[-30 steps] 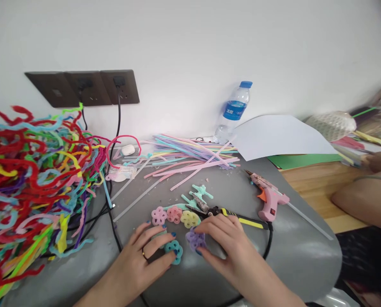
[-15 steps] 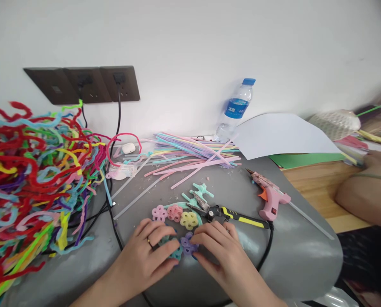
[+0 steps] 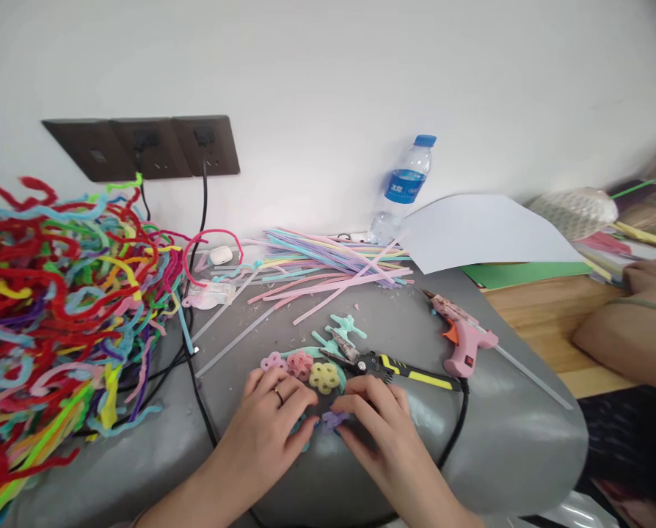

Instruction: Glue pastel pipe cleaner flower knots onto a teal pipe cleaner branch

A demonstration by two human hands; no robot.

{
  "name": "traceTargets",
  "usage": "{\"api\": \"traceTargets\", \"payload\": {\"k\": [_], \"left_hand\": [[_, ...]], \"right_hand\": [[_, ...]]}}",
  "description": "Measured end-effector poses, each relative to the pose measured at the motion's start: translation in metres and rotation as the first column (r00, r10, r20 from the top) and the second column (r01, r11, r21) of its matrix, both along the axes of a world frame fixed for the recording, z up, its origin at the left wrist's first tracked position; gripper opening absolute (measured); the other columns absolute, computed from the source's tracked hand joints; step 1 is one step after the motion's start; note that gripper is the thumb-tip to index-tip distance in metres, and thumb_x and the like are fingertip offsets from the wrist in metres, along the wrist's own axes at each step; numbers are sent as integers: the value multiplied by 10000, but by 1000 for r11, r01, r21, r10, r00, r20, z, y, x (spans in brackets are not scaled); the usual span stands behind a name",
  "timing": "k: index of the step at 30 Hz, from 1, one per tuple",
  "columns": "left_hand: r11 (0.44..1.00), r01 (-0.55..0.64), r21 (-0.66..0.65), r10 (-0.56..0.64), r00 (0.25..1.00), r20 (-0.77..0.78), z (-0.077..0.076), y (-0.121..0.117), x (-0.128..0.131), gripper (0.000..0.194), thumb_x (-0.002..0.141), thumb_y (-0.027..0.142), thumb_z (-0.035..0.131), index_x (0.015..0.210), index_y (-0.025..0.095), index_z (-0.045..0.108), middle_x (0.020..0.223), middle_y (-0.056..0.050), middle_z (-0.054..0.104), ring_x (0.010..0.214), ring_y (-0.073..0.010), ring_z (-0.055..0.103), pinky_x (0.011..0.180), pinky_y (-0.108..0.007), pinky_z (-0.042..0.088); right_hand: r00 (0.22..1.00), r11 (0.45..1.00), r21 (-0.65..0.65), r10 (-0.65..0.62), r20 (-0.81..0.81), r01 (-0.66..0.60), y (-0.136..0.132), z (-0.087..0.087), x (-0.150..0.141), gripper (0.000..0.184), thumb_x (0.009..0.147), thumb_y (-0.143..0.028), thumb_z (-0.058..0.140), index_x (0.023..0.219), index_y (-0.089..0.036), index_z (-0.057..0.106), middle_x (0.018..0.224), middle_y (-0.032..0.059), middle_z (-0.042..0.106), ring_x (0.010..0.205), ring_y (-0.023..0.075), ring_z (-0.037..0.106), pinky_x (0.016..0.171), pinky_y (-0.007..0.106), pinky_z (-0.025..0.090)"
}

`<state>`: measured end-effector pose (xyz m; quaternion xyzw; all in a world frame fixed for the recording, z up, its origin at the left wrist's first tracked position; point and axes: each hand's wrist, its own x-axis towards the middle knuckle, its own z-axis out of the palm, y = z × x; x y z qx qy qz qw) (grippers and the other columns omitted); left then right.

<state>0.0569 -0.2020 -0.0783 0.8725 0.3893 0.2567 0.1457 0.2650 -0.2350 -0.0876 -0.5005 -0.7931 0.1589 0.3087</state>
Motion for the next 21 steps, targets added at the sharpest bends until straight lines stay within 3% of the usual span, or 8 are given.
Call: {"api": "traceTargets", "payload": {"k": [6,12,17,21], "left_hand": [[998,43,-55,-43,999,17,4,0,4,136,930,136,578,1014,230,628,854,10,703,875,-213,571,796,-357,354],[998,65,-28,-62,994,92,7,4,5,77,895,216,709,935,235,645,833,47,737,837,-184,608,797,-346,363],[995,102,5,-102,990,96,16,13,3,140,934,180,665,808,239,645,765,68,718,785,-145,596,812,-334,373],[995,103,10,-103,992,67,25,14,4,198,979,189,583,822,252,685,866,18,683,826,-152,593,803,-330,392]], "right_hand": [[998,999,-10,53,-22,-54,3,0,-3,153,974,-117,537,944,-256,593,896,-1,692,793,178,614,727,322,385],[994,999,-26,34,-103,-37,6,6,-3,136,959,-120,573,920,-249,562,884,-15,698,821,175,619,743,326,366],[996,998,-55,21,-90,-26,10,17,0,157,935,-103,579,903,-252,541,893,-6,693,845,187,632,769,331,374],[998,999,-15,36,-54,-37,13,22,2,179,911,-85,577,895,-257,532,883,-11,691,826,184,640,755,322,383]]}}
